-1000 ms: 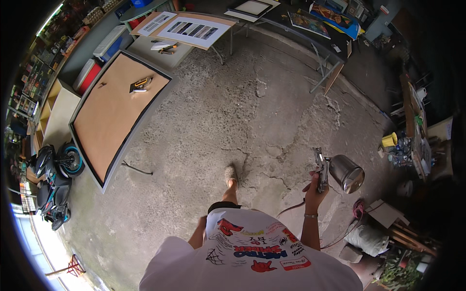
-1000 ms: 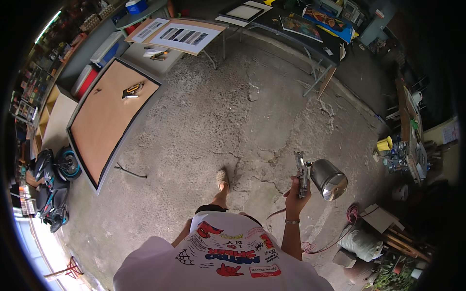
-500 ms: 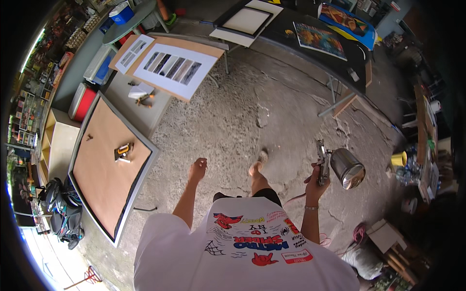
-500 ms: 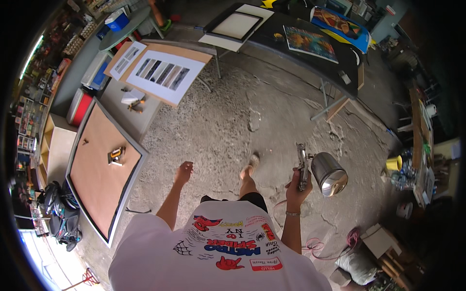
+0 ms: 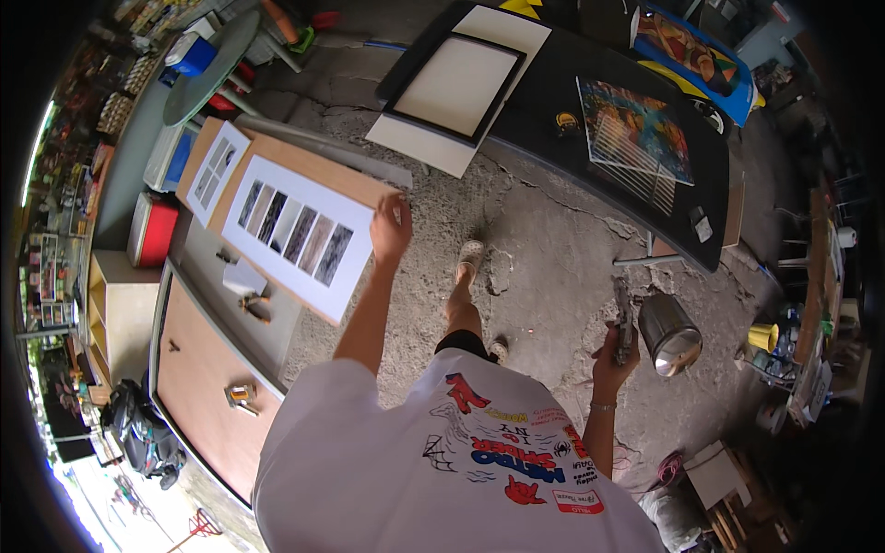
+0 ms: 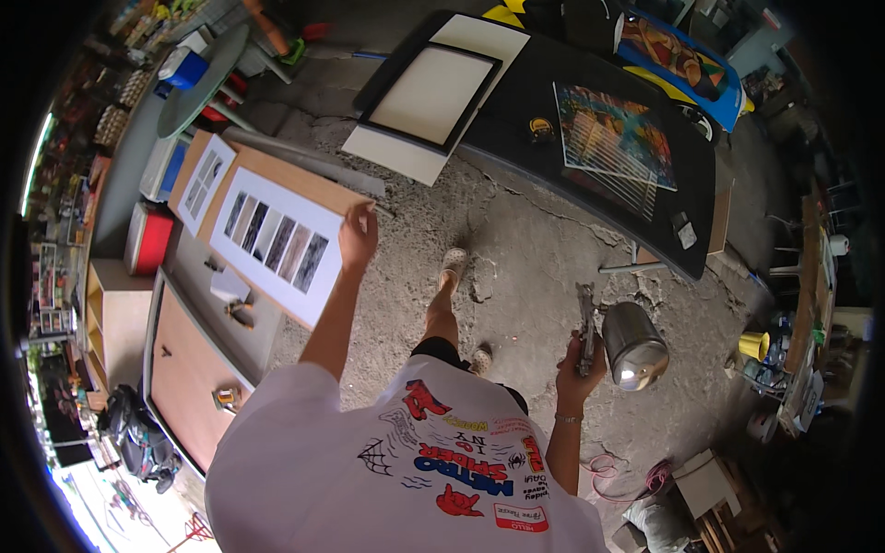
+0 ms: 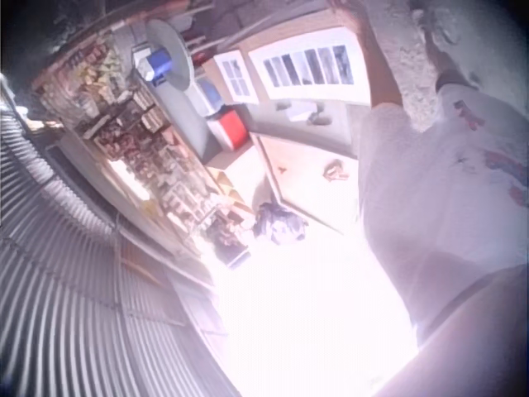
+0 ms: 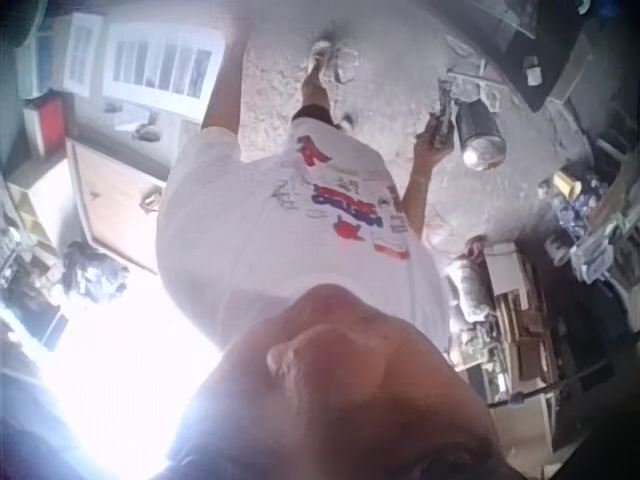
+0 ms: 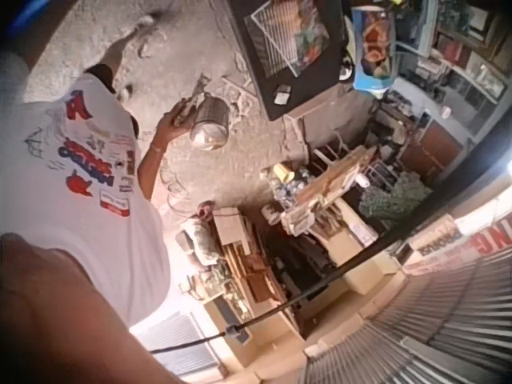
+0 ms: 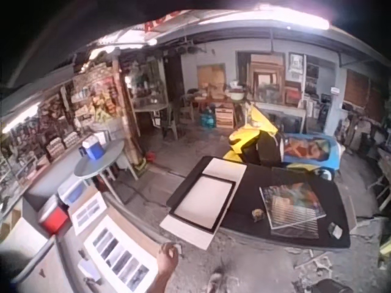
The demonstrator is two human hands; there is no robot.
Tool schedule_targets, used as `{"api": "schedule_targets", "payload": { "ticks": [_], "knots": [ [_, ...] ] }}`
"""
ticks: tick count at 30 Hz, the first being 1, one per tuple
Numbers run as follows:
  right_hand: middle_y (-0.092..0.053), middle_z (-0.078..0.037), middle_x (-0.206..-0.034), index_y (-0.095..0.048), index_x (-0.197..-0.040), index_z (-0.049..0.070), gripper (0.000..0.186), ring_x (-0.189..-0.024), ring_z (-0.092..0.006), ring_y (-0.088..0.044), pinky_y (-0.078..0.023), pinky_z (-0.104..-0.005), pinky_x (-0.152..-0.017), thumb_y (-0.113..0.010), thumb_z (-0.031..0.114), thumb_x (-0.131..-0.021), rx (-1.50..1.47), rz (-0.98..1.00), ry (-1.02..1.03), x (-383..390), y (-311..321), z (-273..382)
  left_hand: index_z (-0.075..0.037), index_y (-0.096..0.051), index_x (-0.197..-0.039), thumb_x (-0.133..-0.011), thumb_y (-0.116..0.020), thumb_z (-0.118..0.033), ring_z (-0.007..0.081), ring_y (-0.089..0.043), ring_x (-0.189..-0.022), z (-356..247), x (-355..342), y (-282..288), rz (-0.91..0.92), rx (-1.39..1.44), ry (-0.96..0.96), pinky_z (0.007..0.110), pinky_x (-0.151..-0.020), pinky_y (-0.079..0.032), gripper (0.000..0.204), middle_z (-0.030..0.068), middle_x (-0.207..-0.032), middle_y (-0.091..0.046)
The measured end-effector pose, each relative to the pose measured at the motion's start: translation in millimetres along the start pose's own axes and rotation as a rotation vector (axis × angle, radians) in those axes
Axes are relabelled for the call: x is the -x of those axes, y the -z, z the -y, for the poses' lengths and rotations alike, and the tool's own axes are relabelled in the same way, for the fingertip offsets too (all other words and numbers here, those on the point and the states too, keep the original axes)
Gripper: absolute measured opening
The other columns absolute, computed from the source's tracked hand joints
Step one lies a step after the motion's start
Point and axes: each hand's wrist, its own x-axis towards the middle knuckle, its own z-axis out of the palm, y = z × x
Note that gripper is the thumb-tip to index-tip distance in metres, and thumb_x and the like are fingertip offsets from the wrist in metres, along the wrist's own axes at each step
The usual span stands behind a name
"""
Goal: The person uses a spray gun to apply paint to multiple rectangular frames placed on the floor. They move around the frames to cover different sides, then pick up and reposition the frames to access additional surfaces before placing them back down.
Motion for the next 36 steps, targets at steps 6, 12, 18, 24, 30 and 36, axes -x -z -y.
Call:
{"api": "schedule_targets", "payload": {
  "ticks": [6,12,18,24,30,36],
  "knots": [
    [-0.073,-0.011,-0.097,-0.062,-0.115,-0.002,0.023,-0.049,-0.0074,-0.056,-0.046,-0.0230,-0.041,-0.061,0.016,-0.102,0.110,-0.103,-0.156,-65,-55,21,-0.007,-0.055,-0.131,-0.088,-0.073,-0.025,0.0385,-0.059,-0.116,86,-257,-105,0.125,-0.255,0.050,0.048,-0.096,-0.050,0.049,0.0181,-0.123,-0.059],
    [-0.074,-0.013,-0.100,-0.061,-0.118,-0.004,0.027,-0.049,-0.0087,-0.057,-0.046,-0.0228,-0.041,-0.060,0.018,-0.102,0.169,-0.115,-0.203,-124,-101,43,-0.009,-0.046,-0.142,-0.084,-0.077,-0.026,0.0344,-0.055,-0.128,113,-365,-186,0.452,-0.464,0.276,0.046,-0.104,-0.050,0.068,0.0167,-0.138,-0.053],
    [-0.074,-0.011,-0.099,-0.061,-0.119,-0.004,0.033,-0.049,-0.0091,-0.057,-0.046,-0.0239,-0.043,-0.062,0.024,-0.102,0.226,-0.133,-0.259,-153,-129,51,-0.009,-0.044,-0.146,-0.084,-0.074,-0.020,0.0325,-0.054,-0.132,136,-396,-205,0.608,-0.610,0.263,0.045,-0.106,-0.049,0.070,0.0163,-0.139,-0.055],
    [-0.074,-0.011,-0.100,-0.061,-0.119,-0.003,0.032,-0.048,-0.0090,-0.057,-0.045,-0.0235,-0.043,-0.062,0.024,-0.102,0.236,-0.202,-0.295,-158,-129,43,-0.003,-0.037,-0.150,-0.083,-0.067,-0.010,0.0357,-0.061,-0.123,111,-410,-192,0.662,-0.611,0.268,0.046,-0.102,-0.052,0.074,0.0193,-0.134,-0.060],
    [-0.073,-0.014,-0.106,-0.057,-0.126,-0.003,0.035,-0.048,-0.0079,-0.054,-0.042,-0.0223,-0.041,-0.063,0.022,-0.102,0.158,-0.250,-0.337,-157,-116,51,-0.001,-0.059,-0.134,-0.089,-0.074,-0.026,0.0165,-0.069,-0.093,105,-441,-146,0.825,0.196,0.523,0.034,-0.079,-0.057,0.053,0.0084,-0.107,-0.071],
    [-0.074,-0.016,-0.106,-0.057,-0.125,-0.004,0.034,-0.052,-0.0085,-0.056,-0.041,-0.0221,-0.041,-0.062,0.022,-0.103,0.195,-0.306,-0.304,-140,-99,37,-0.005,-0.064,-0.128,-0.105,-0.060,-0.027,0.0061,-0.064,-0.087,-10,-457,-115,0.958,0.775,0.648,0.024,-0.074,-0.053,0.032,-0.0021,-0.101,-0.069]
  ]
}}
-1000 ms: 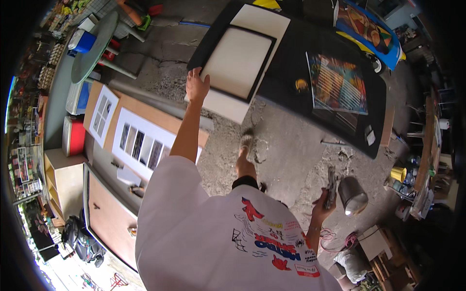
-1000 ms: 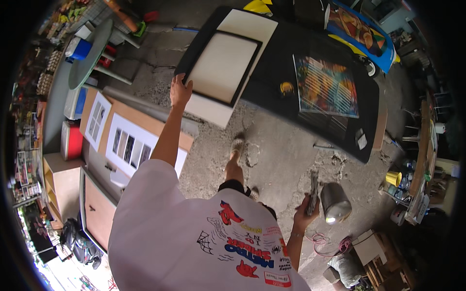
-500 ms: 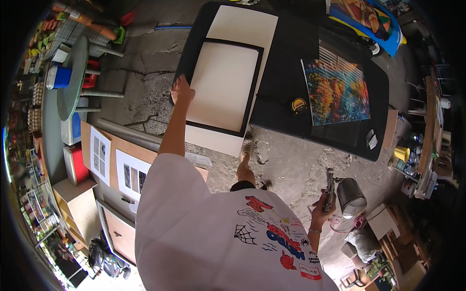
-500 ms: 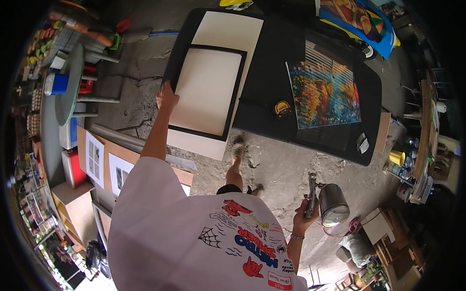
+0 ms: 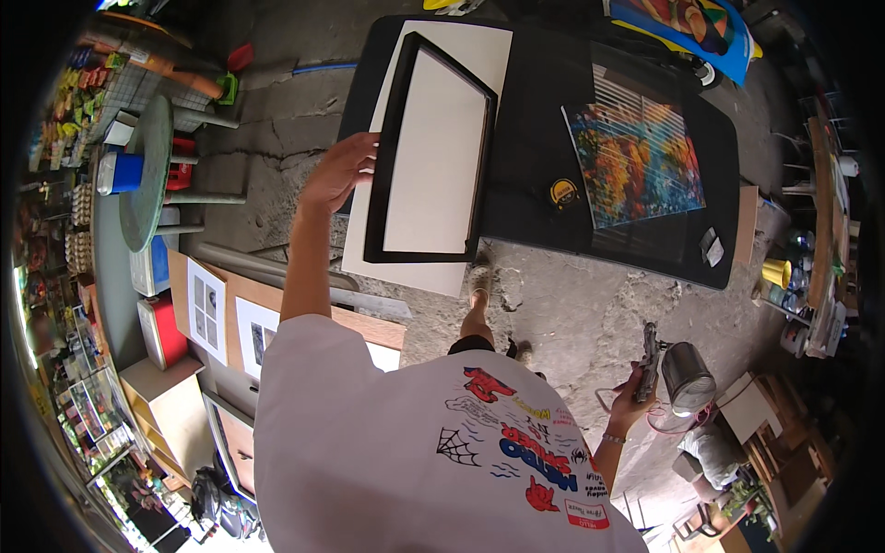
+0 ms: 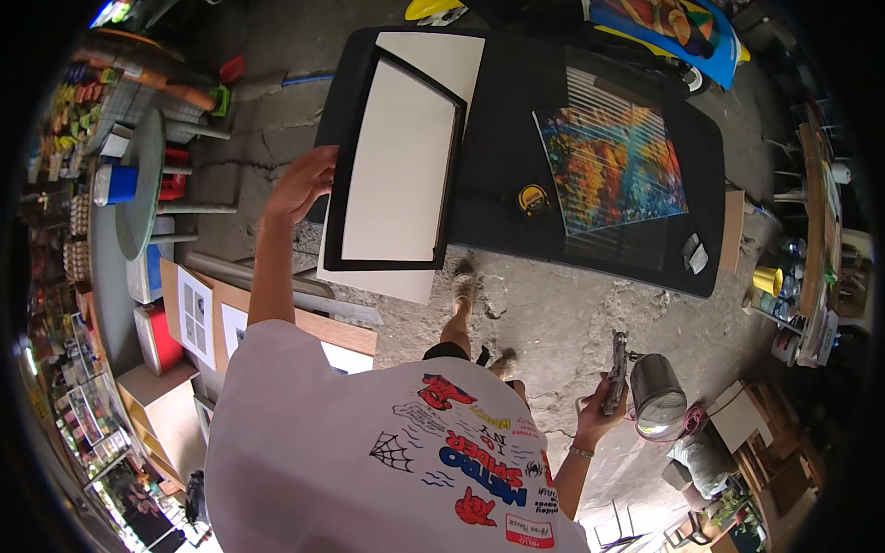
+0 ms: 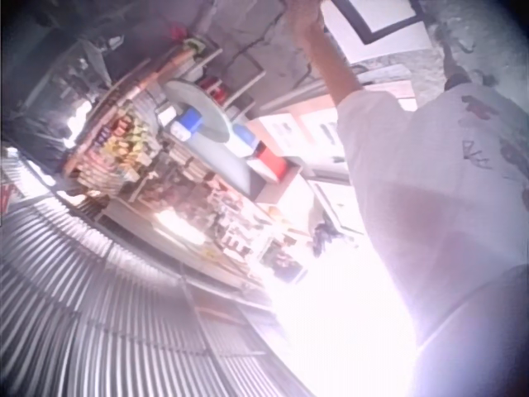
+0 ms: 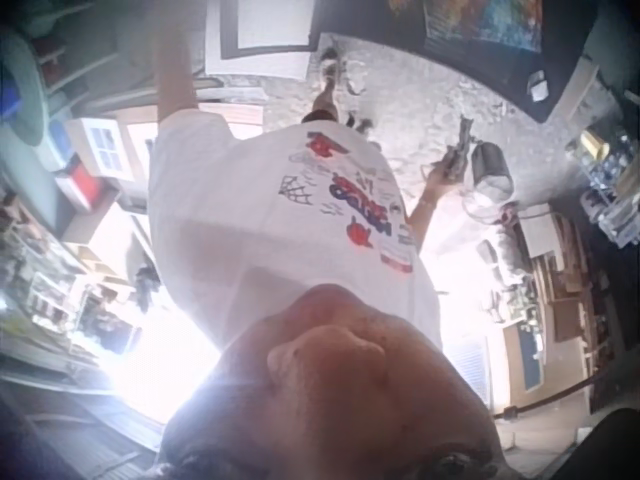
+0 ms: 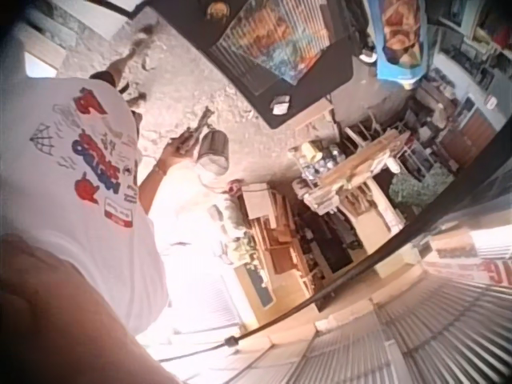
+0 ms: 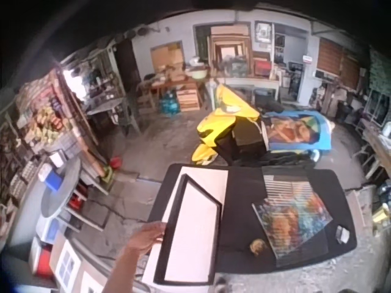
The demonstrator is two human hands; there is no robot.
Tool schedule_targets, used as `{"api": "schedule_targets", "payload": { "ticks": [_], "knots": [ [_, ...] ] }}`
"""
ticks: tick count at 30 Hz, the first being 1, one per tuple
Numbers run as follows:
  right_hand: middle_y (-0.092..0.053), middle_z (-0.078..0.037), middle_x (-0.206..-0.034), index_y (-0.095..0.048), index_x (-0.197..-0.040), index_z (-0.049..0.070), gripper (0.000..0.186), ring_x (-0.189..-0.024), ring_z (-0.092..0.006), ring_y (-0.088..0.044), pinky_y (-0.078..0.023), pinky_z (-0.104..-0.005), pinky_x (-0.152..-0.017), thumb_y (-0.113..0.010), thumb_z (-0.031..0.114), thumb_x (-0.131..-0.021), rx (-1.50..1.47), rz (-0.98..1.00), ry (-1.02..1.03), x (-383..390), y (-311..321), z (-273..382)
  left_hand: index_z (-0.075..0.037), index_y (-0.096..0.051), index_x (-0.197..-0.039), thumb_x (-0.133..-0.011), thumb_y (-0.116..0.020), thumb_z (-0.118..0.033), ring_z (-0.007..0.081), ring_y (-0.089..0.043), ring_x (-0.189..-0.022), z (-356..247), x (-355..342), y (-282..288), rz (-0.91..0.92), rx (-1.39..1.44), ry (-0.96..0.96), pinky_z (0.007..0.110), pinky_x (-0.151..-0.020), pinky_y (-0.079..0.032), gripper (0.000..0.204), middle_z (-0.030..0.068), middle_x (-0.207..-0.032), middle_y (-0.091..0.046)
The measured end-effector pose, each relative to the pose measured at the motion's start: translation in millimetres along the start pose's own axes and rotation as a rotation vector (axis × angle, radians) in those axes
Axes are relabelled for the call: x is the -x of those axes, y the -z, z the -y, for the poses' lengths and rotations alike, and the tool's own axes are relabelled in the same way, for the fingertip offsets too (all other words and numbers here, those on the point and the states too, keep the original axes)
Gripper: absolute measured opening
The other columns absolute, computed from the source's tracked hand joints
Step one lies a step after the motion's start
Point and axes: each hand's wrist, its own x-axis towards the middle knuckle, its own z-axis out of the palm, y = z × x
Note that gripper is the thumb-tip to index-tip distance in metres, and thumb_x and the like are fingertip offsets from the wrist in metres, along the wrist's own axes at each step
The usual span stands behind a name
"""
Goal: The person uses a spray gun to apply paint to multiple rectangular frames placed on the floor. They move around the frames to cover different sides, then pick up and reposition the frames to access additional surfaces before placing them back down.
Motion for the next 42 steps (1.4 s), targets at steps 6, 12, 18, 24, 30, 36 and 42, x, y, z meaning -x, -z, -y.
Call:
{"api": "schedule_targets", "payload": {
  "ticks": [6,12,18,24,30,36,42],
  "knots": [
    [-0.074,-0.015,-0.107,-0.059,-0.123,-0.003,0.032,-0.053,-0.0081,-0.055,-0.044,-0.0219,-0.042,-0.062,0.021,-0.103,-0.050,-0.060,-0.039,10,8,2,-0.016,-0.063,-0.104,-0.102,-0.066,-0.030,0.0023,-0.057,-0.081,-16,-8,-57,0.131,0.122,0.021,0.025,-0.075,-0.048,0.014,-0.0100,-0.094,-0.063],
    [-0.075,-0.015,-0.103,-0.060,-0.126,-0.004,0.035,-0.054,-0.0088,-0.057,-0.047,-0.0225,-0.043,-0.065,0.021,-0.101,0.037,-0.148,0.022,28,31,-22,-0.014,-0.062,-0.107,-0.100,-0.070,-0.027,0.0037,-0.059,-0.080,-31,-10,-112,0.154,0.053,-0.010,0.024,-0.073,-0.049,0.016,-0.0076,-0.089,-0.062],
    [-0.075,-0.016,-0.100,-0.059,-0.126,-0.007,0.038,-0.053,-0.0098,-0.058,-0.047,-0.0230,-0.042,-0.064,0.021,-0.101,-0.002,-0.306,0.002,61,77,-55,-0.007,-0.061,-0.108,-0.095,-0.074,-0.026,0.0075,-0.059,-0.078,-82,61,-197,0.196,-0.176,-0.185,0.025,-0.067,-0.054,0.026,-0.0016,-0.089,-0.060],
    [-0.074,-0.017,-0.103,-0.060,-0.122,-0.008,0.037,-0.052,-0.0090,-0.057,-0.046,-0.0228,-0.040,-0.063,0.023,-0.102,-0.091,-0.513,-0.027,118,147,-92,-0.004,-0.062,-0.107,-0.094,-0.074,-0.025,0.0088,-0.063,-0.077,-99,155,-289,0.304,-0.209,-0.264,0.026,-0.061,-0.057,0.027,0.0003,-0.086,-0.060],
    [-0.073,-0.018,-0.105,-0.062,-0.120,-0.009,0.041,-0.046,-0.0101,-0.055,-0.042,-0.0228,-0.039,-0.063,0.028,-0.103,-0.218,-0.795,-0.055,207,246,-163,-0.007,-0.064,-0.108,-0.097,-0.071,-0.024,0.0056,-0.063,-0.076,-71,263,-416,0.550,-0.103,-0.342,0.024,-0.059,-0.055,0.022,-0.0031,-0.083,-0.061],
    [-0.074,-0.015,-0.103,-0.064,-0.120,-0.009,0.042,-0.044,-0.0108,-0.054,-0.038,-0.0254,-0.041,-0.060,0.030,-0.105,-0.077,-1.134,-0.179,313,372,-212,-0.009,-0.063,-0.107,-0.098,-0.069,-0.023,0.0037,-0.061,-0.079,-3,348,-578,0.847,-0.084,-0.290,0.023,-0.062,-0.052,0.017,-0.0051,-0.087,-0.063],
    [-0.074,-0.010,-0.102,-0.067,-0.117,-0.005,0.043,-0.045,-0.0107,-0.053,-0.037,-0.0255,-0.042,-0.060,0.036,-0.105,0.131,-1.542,-0.357,450,490,-283,-0.009,-0.062,-0.105,-0.101,-0.066,-0.023,0.0058,-0.063,-0.080,93,440,-774,1.240,-0.104,-0.149,0.026,-0.063,-0.053,0.016,-0.0040,-0.089,-0.065]
  ]
}}
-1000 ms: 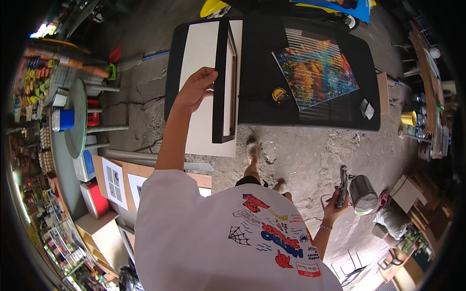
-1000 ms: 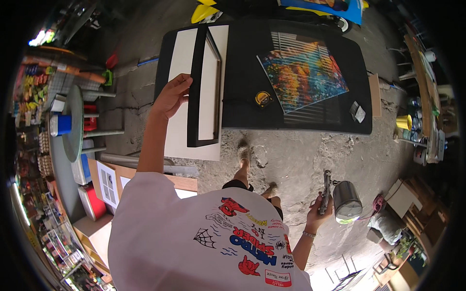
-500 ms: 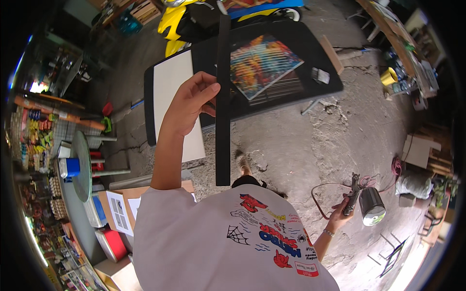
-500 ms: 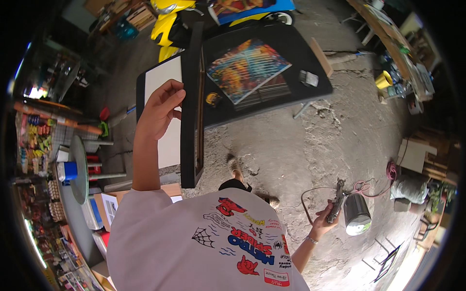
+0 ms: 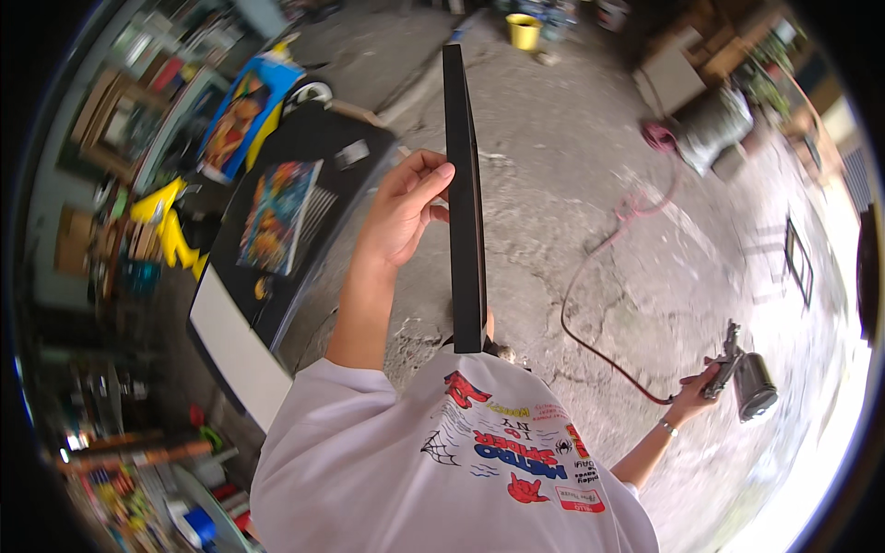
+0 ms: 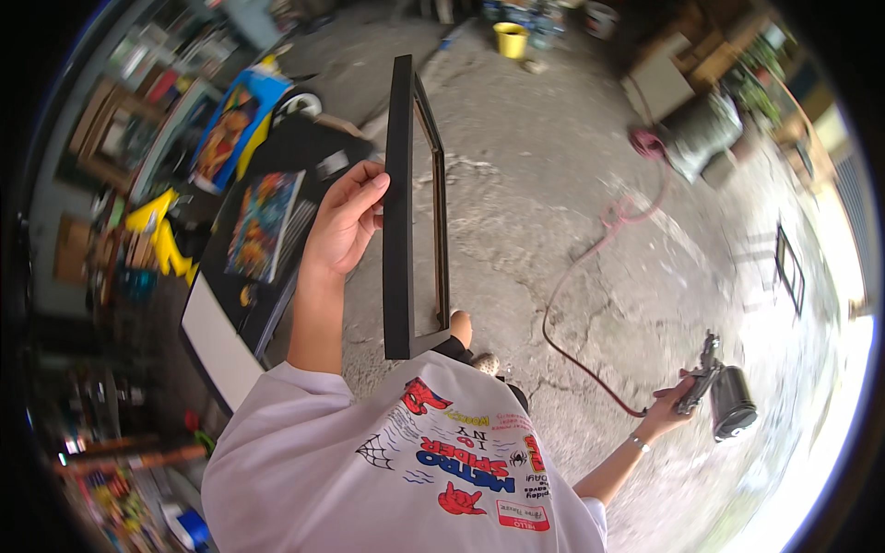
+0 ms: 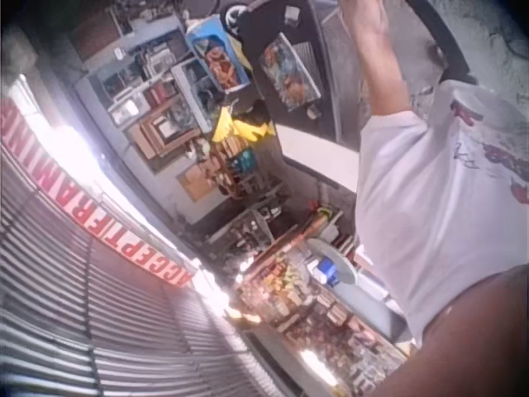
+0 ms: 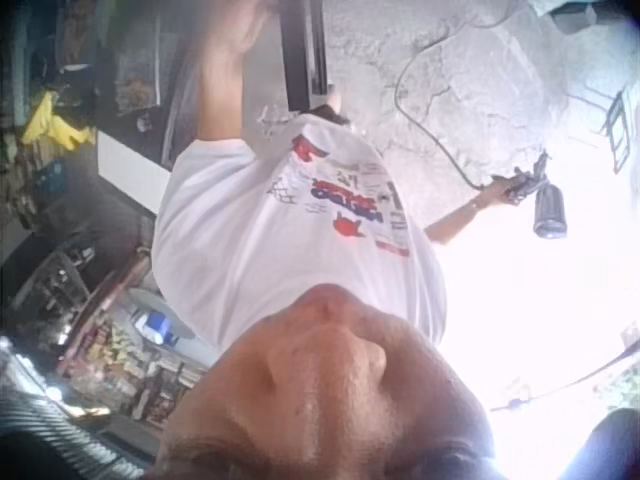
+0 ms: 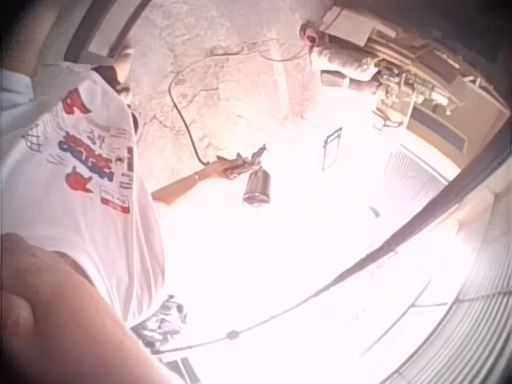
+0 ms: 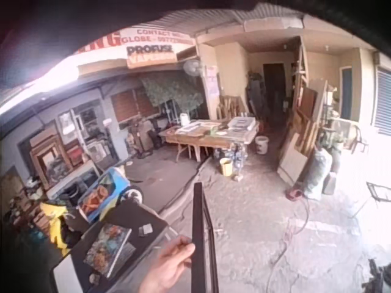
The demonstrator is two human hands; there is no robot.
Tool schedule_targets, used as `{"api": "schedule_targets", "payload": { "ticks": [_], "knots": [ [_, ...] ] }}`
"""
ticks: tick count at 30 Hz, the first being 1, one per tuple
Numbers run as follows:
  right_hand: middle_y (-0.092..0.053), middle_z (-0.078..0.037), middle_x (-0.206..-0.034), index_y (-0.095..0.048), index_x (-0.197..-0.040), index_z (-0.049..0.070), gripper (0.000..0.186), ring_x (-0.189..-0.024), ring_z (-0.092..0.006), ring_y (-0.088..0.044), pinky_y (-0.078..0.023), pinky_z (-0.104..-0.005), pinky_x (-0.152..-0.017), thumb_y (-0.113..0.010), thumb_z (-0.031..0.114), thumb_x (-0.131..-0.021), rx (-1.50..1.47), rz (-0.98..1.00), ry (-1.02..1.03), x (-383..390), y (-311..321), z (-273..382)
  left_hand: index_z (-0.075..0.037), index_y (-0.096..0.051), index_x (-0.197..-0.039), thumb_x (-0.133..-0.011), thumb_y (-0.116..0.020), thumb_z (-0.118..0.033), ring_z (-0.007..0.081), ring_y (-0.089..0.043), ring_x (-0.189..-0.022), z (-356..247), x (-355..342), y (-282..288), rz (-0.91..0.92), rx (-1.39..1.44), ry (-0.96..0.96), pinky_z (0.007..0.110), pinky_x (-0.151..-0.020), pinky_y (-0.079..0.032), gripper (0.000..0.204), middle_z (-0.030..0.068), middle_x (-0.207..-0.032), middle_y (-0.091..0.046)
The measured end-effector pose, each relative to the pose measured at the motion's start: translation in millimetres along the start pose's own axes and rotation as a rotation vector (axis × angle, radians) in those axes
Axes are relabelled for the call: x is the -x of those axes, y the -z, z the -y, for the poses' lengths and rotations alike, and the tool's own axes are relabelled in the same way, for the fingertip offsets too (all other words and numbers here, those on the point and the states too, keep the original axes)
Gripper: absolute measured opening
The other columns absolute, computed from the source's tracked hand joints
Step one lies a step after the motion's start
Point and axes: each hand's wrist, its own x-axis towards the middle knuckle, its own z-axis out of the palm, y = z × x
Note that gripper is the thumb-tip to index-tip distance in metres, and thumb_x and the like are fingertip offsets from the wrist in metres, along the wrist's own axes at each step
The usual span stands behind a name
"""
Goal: The person uses a spray gun to apply paint to multiple rectangular frames placed on the floor. They move around the frames to cover different sides, then pick up and reposition the frames to access additional surfaces before placing them back down.
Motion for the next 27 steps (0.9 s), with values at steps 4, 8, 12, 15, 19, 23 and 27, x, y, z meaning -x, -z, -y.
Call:
{"api": "schedule_targets", "payload": {
  "ticks": [4,8,12,15,19,23,27],
  "knots": [
    [-0.073,-0.005,-0.086,-0.071,-0.112,0.001,0.049,-0.047,-0.0101,-0.052,-0.034,-0.0282,-0.044,-0.059,0.048,-0.103,0.224,-0.288,-0.102,-63,85,-34,-0.007,-0.062,-0.104,-0.100,-0.067,-0.025,0.0078,-0.065,-0.080,62,-85,-111,0.190,-0.051,0.106,0.028,-0.063,-0.054,0.019,-0.0011,-0.089,-0.066],
    [-0.068,-0.005,-0.073,-0.071,-0.109,0.000,0.051,-0.045,-0.0101,-0.048,-0.032,-0.0285,-0.043,-0.060,0.049,-0.102,0.379,-0.532,-0.174,-114,159,-76,-0.006,-0.061,-0.103,-0.099,-0.068,-0.025,0.0079,-0.064,-0.079,133,-170,-223,0.333,-0.106,0.206,0.027,-0.062,-0.055,0.020,0.0000,-0.086,-0.065],
    [-0.074,-0.007,-0.093,-0.068,-0.111,-0.002,0.047,-0.045,-0.0105,-0.050,-0.035,-0.0268,-0.040,-0.062,0.044,-0.103,0.452,-0.746,-0.149,-174,228,-101,-0.005,-0.061,-0.103,-0.099,-0.068,-0.024,0.0077,-0.064,-0.076,204,-254,-342,0.514,-0.123,0.294,0.026,-0.060,-0.056,0.020,0.0002,-0.085,-0.064],
    [-0.076,-0.009,-0.097,-0.067,-0.110,-0.002,0.046,-0.044,-0.0105,-0.051,-0.036,-0.0244,-0.039,-0.062,0.043,-0.103,0.561,-0.847,-0.195,-200,244,-104,-0.005,-0.061,-0.103,-0.099,-0.068,-0.024,0.0078,-0.063,-0.073,254,-305,-415,0.596,-0.167,0.360,0.025,-0.058,-0.056,0.021,0.0005,-0.086,-0.064],
    [-0.075,-0.010,-0.101,-0.065,-0.111,-0.002,0.042,-0.042,-0.0098,-0.050,-0.035,-0.0227,-0.038,-0.064,0.039,-0.102,0.586,-0.970,-0.154,-247,260,-101,-0.005,-0.061,-0.103,-0.099,-0.068,-0.026,0.0079,-0.063,-0.071,298,-372,-526,0.712,-0.247,0.410,0.025,-0.057,-0.056,0.022,0.0006,-0.087,-0.064],
    [-0.074,-0.008,-0.099,-0.064,-0.112,-0.002,0.043,-0.042,-0.0091,-0.049,-0.037,-0.0226,-0.039,-0.065,0.040,-0.102,0.598,-1.025,-0.237,-282,229,-97,-0.012,-0.061,-0.099,-0.102,-0.063,-0.029,0.0047,-0.061,-0.076,348,-440,-595,0.858,-0.408,0.459,0.023,-0.060,-0.051,0.018,-0.0040,-0.085,-0.063],
    [-0.073,-0.008,-0.097,-0.065,-0.115,-0.002,0.047,-0.042,-0.0086,-0.050,-0.036,-0.0218,-0.038,-0.066,0.042,-0.100,0.641,-1.053,-0.301,-334,223,-128,-0.007,-0.059,-0.099,-0.108,-0.051,-0.036,0.0094,-0.055,-0.082,418,-522,-657,0.850,-0.703,0.480,0.030,-0.077,-0.048,0.031,0.0002,-0.089,-0.060]
  ]
}}
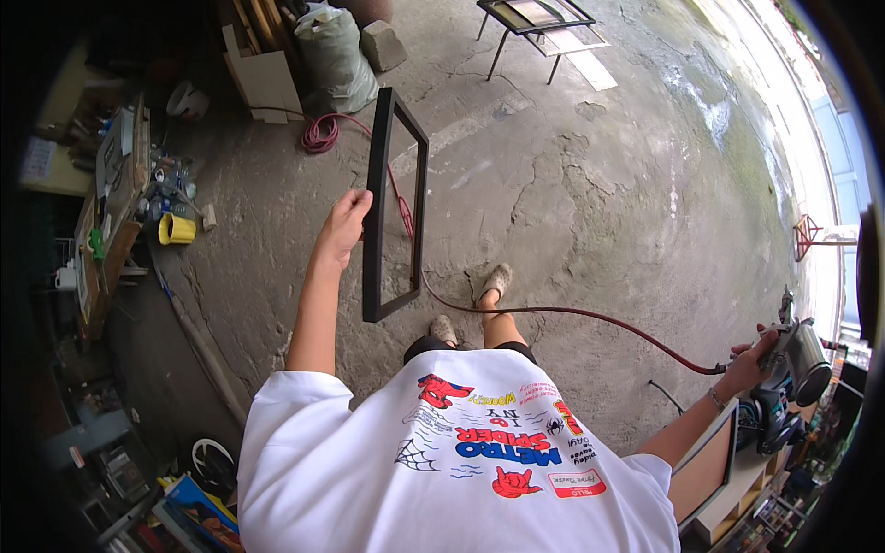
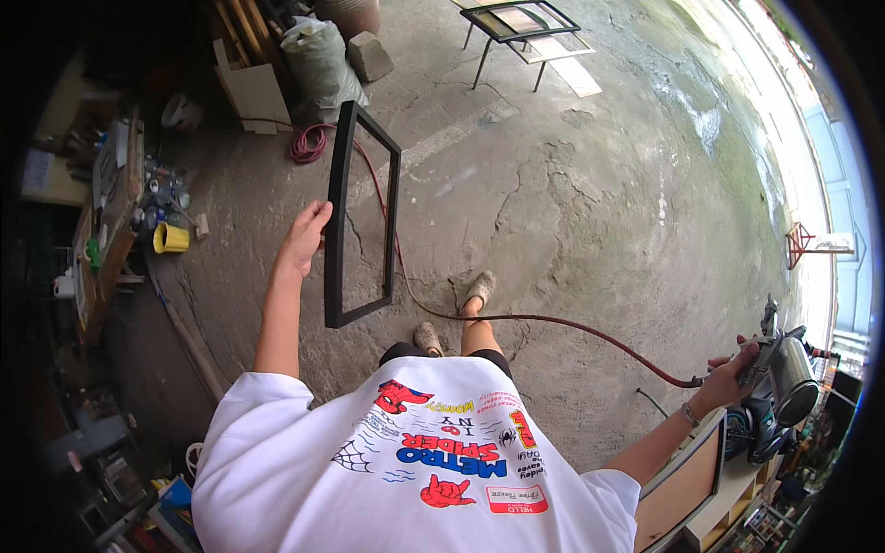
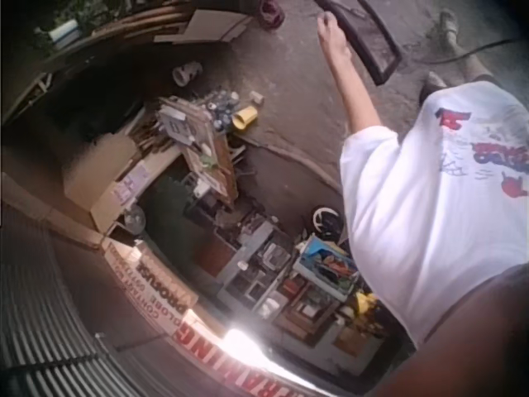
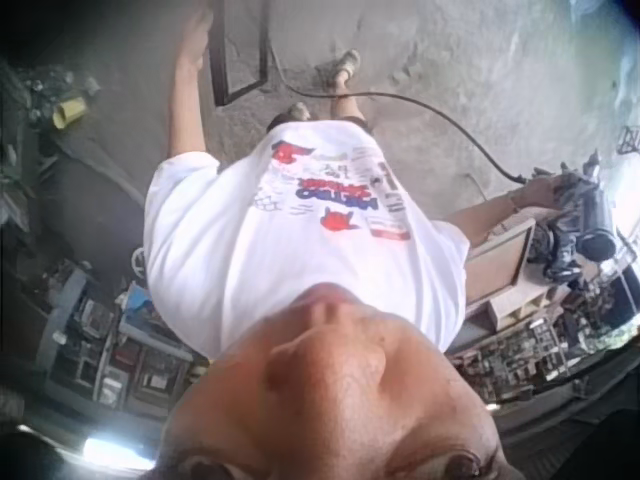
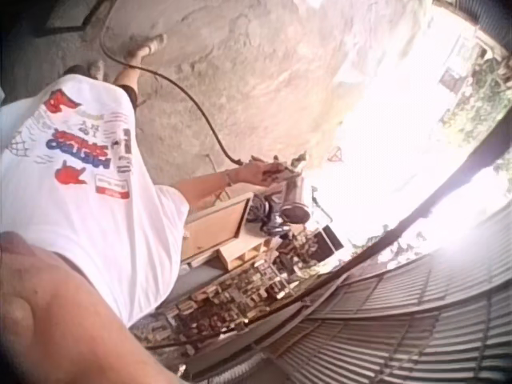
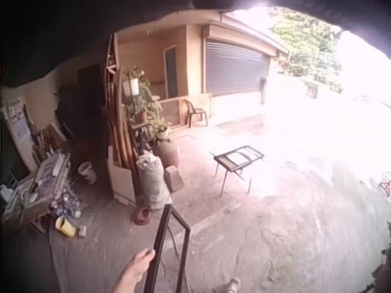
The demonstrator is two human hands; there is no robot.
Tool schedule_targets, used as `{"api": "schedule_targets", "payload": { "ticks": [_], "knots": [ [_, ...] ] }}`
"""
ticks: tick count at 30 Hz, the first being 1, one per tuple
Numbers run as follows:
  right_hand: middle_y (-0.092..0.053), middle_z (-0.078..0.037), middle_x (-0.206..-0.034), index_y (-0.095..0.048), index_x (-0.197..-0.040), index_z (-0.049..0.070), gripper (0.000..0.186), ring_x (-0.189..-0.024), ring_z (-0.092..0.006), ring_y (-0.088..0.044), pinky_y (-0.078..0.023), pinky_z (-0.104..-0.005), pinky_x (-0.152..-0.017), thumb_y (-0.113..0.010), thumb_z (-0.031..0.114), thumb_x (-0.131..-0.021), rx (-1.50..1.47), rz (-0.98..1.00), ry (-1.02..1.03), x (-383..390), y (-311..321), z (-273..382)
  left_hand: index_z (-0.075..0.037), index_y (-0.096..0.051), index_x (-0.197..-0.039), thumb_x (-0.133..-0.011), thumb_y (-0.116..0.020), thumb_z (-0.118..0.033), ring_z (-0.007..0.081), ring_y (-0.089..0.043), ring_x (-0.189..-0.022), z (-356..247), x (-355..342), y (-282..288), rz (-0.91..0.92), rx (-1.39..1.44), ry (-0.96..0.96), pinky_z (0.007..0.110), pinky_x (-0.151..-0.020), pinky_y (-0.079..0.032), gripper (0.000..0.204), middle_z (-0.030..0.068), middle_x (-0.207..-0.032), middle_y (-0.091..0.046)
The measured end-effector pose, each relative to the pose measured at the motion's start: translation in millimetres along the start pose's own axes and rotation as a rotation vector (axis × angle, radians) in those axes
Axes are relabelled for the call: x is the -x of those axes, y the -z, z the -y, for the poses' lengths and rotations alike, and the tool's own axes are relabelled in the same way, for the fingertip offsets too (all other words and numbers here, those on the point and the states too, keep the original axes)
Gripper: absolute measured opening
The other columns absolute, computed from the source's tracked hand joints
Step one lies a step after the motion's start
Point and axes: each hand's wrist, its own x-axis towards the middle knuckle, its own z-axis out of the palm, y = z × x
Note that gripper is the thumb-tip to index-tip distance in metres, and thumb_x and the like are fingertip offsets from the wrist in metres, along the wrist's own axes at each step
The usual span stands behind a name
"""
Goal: The person uses a spray gun to apply paint to multiple rectangular frames placed on the floor. They move around the frames to cover different sides, then pick up and reposition the frames to access additional surfaces before placing them back down.
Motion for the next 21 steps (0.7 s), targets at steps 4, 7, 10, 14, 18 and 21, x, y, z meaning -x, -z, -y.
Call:
{"api": "schedule_targets", "payload": {
  "ticks": [4,7,10,14,18,21],
  "knots": [
    [-0.074,-0.008,-0.097,-0.067,-0.116,-0.002,0.047,-0.042,-0.0081,-0.050,-0.036,-0.0218,-0.038,-0.065,0.043,-0.101,0.006,-0.006,-0.056,-38,-81,5,-0.006,-0.058,-0.099,-0.109,-0.047,-0.036,0.0105,-0.057,-0.075,9,-117,-6,-0.165,-0.106,0.005,0.031,-0.068,-0.047,0.034,0.0045,-0.088,-0.063],
    [-0.074,-0.008,-0.099,-0.067,-0.119,-0.001,0.048,-0.042,-0.0072,-0.050,-0.036,-0.0216,-0.038,-0.063,0.043,-0.102,-0.035,0.008,-0.083,-70,-149,-10,-0.005,-0.057,-0.097,-0.109,-0.046,-0.038,0.0129,-0.059,-0.056,-15,-175,-38,-0.256,-0.155,0.023,0.029,-0.051,-0.046,0.037,0.0066,-0.077,-0.066],
    [-0.074,-0.008,-0.099,-0.067,-0.118,-0.001,0.047,-0.042,-0.0072,-0.050,-0.036,-0.0219,-0.038,-0.063,0.043,-0.102,-0.099,0.025,-0.193,-102,-231,-18,-0.005,-0.057,-0.095,-0.108,-0.051,-0.038,0.0119,-0.060,-0.057,-45,-222,-62,-0.330,-0.352,0.024,0.026,-0.052,-0.046,0.036,0.0060,-0.080,-0.067],
    [-0.073,-0.009,-0.096,-0.067,-0.114,-0.001,0.044,-0.042,-0.0082,-0.052,-0.037,-0.0236,-0.039,-0.062,0.042,-0.103,-0.150,0.073,-0.215,-143,-317,-24,-0.006,-0.056,-0.094,-0.088,-0.077,-0.051,0.0248,-0.066,-0.071,-110,-287,-81,-0.458,-0.861,-0.287,0.041,-0.068,-0.053,0.050,0.0085,-0.080,-0.067],
    [-0.073,-0.008,-0.095,-0.067,-0.107,-0.001,0.043,-0.042,-0.0080,-0.053,-0.038,-0.0238,-0.039,-0.062,0.041,-0.103,-0.161,0.089,-0.211,-181,-369,-23,-0.007,-0.058,-0.098,-0.079,-0.083,-0.054,0.0395,-0.070,-0.087,-193,-350,-113,-0.610,-0.945,-0.255,0.049,-0.074,-0.052,0.056,0.0152,-0.088,-0.072],
    [-0.073,-0.008,-0.092,-0.067,-0.102,-0.001,0.042,-0.042,-0.0076,-0.053,-0.039,-0.0236,-0.039,-0.062,0.041,-0.103,-0.174,0.116,-0.230,-192,-412,-19,-0.005,-0.061,-0.092,-0.080,-0.081,-0.055,0.0442,-0.069,-0.088,-243,-410,-125,-0.567,-0.836,-0.353,0.050,-0.073,-0.052,0.055,0.0182,-0.089,-0.074]
  ]
}}
